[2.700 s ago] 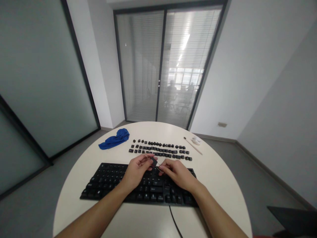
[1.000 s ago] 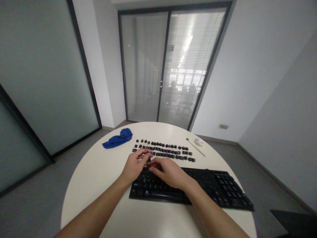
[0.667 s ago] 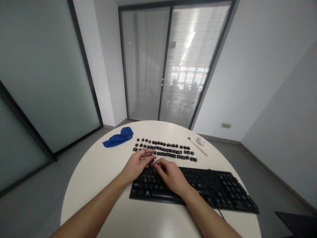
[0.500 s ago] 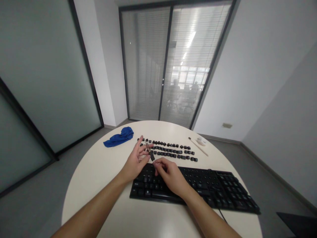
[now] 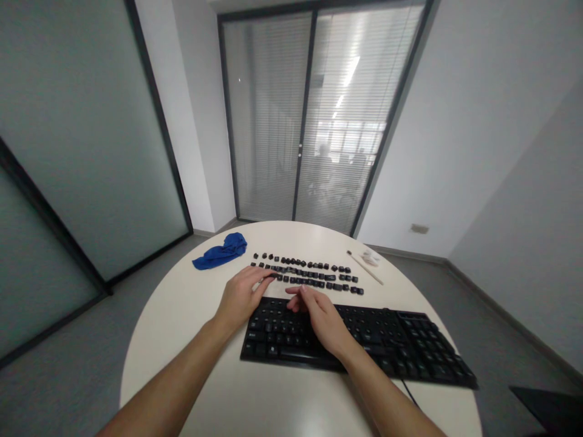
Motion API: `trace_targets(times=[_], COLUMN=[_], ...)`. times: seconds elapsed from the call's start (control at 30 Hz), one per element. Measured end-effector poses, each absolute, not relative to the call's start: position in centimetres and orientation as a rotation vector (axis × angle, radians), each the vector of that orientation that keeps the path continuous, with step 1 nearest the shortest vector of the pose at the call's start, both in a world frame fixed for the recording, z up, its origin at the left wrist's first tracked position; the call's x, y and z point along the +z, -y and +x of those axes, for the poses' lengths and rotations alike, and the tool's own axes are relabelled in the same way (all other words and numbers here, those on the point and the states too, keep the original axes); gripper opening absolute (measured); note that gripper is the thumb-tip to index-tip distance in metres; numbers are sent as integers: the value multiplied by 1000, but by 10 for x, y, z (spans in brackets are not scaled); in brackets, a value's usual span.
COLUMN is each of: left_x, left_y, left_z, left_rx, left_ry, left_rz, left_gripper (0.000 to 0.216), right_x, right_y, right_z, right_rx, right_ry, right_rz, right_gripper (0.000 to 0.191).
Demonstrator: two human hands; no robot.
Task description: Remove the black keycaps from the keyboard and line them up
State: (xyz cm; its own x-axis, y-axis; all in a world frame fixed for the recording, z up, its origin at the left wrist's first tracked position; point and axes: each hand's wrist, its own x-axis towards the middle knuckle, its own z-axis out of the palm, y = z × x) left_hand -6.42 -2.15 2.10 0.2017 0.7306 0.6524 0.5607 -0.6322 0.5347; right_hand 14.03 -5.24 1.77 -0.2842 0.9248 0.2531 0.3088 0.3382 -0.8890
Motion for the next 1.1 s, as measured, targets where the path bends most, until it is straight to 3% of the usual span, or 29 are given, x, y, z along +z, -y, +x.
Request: trace_targets(times=[0.07,0.17,0.23,0.67,0.77,1.0,1.1], left_x=[19,16,15,8,8,10,14], left_y=[19,17,17,17,18,26,28], left_z=[-63,-60,-59,-59,-57,-44,-44], left_rx=[1486,1463,1430,1170,1162,1172,1200], left_ry=[-1277,-1194,-1132,-1073,-1083,-1041,-1011], left_rz=[2039,1815,1726,1665,1618,1492,1527], left_gripper=[20,20,22,19,18,22,22], right_x=[17,13,8,11,14,11,11], right_y=[59,66,68,56,57,59,58], right_z=[142,141,140,162,160,131,127], right_rx=[831,671,608,602,554,318,275], right_ry=[2019,2404,2514,2513,2459,2249,2203], right_rz=[-1097,-1068,-1095,-1217,-1222,-1250,-1285], right_gripper=[55,94,108,102,90,25,17])
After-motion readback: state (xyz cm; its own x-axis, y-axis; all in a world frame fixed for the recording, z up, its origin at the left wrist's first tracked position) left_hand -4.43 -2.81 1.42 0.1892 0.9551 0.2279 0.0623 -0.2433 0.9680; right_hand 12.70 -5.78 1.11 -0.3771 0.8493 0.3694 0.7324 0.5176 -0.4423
